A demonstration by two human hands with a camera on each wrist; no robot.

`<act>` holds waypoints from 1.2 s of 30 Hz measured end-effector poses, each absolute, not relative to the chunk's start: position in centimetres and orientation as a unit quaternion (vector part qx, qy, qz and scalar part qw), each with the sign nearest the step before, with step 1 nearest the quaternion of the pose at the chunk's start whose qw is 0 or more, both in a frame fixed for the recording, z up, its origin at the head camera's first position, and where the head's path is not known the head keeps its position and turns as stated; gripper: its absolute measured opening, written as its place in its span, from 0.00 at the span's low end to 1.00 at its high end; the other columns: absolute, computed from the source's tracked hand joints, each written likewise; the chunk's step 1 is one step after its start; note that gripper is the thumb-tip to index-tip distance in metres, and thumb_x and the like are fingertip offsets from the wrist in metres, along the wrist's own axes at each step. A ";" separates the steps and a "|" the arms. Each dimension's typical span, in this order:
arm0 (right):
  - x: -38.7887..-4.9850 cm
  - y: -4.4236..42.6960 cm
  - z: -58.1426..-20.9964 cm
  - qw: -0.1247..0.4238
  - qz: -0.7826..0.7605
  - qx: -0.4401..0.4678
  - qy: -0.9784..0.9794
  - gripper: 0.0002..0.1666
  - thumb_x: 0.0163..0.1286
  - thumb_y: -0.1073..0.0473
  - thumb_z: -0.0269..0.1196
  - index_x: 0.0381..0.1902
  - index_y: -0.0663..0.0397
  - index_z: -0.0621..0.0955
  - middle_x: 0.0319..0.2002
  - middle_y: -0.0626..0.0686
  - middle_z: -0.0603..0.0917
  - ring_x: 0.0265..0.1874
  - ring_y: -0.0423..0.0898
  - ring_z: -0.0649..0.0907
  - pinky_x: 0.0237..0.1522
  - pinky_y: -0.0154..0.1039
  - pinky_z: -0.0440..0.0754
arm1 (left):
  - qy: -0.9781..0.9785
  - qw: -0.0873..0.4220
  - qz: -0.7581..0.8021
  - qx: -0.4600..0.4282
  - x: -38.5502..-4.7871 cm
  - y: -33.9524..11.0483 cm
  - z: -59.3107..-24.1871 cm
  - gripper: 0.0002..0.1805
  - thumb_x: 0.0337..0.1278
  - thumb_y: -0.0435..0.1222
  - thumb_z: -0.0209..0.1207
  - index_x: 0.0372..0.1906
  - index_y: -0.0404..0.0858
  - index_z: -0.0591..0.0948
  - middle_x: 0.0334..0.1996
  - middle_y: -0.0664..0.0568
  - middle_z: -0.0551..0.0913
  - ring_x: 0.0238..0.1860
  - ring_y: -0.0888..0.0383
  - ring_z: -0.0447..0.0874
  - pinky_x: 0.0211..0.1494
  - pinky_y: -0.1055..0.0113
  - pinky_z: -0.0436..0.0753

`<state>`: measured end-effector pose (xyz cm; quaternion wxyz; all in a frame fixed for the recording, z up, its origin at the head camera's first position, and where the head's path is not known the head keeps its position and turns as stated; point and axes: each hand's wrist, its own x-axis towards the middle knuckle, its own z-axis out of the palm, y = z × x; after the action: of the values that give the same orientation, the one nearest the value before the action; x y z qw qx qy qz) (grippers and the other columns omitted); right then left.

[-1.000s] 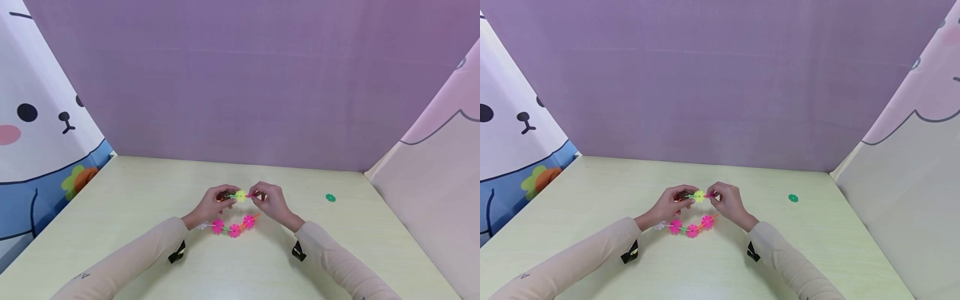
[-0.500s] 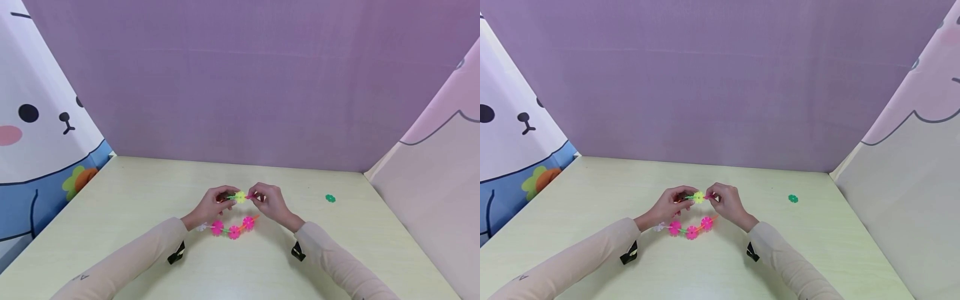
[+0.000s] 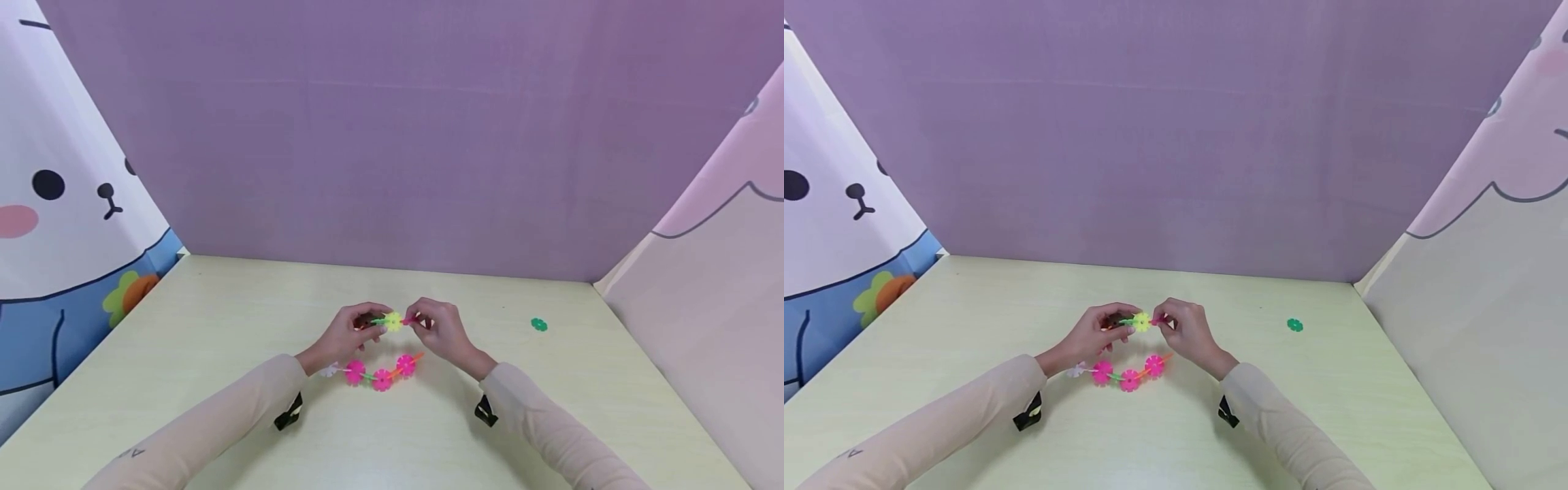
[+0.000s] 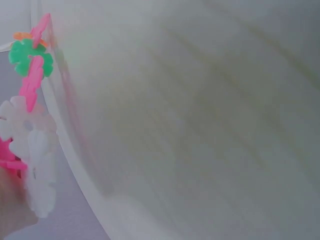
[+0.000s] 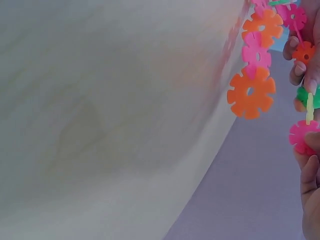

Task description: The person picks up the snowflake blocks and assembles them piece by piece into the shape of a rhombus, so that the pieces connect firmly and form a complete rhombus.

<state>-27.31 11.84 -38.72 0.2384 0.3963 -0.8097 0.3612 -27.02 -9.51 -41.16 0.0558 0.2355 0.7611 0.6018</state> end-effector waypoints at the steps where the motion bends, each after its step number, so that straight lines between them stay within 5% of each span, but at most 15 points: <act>1: -27.3 11.8 -38.7 0.239 0.359 0.398 -0.810 0.10 0.50 0.77 0.63 0.25 0.58 0.81 0.24 0.51 0.82 0.16 0.36 0.73 0.18 0.27 0.73 | 0.761 0.056 0.601 0.237 -27.0 -9.5 -41.2 0.17 0.56 0.37 0.58 0.52 0.47 0.77 0.40 0.47 0.80 0.32 0.45 0.79 0.22 0.58 0.77; 22: -27.3 11.8 -38.2 0.218 0.331 0.406 -0.824 0.10 0.50 0.77 0.63 0.25 0.58 0.81 0.25 0.51 0.83 0.21 0.38 0.79 0.19 0.28 0.75 | 0.757 0.069 0.602 0.245 -27.1 -9.7 -40.9 0.18 0.57 0.35 0.57 0.54 0.42 0.76 0.40 0.39 0.79 0.34 0.36 0.76 0.21 0.60 0.77; 36: -27.8 12.3 -38.0 0.157 0.398 0.360 -0.829 0.06 0.51 0.70 0.68 0.29 0.60 0.82 0.31 0.52 0.82 0.27 0.43 0.83 0.27 0.33 0.81 | 0.754 0.100 0.607 0.230 -27.3 -10.3 -40.5 0.18 0.58 0.38 0.57 0.54 0.45 0.76 0.39 0.31 0.78 0.37 0.35 0.75 0.24 0.59 0.78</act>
<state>-27.80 12.35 -38.02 0.1571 0.3601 -0.8290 0.3981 -27.33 -10.27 -40.52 0.1003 0.2305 0.7539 0.6070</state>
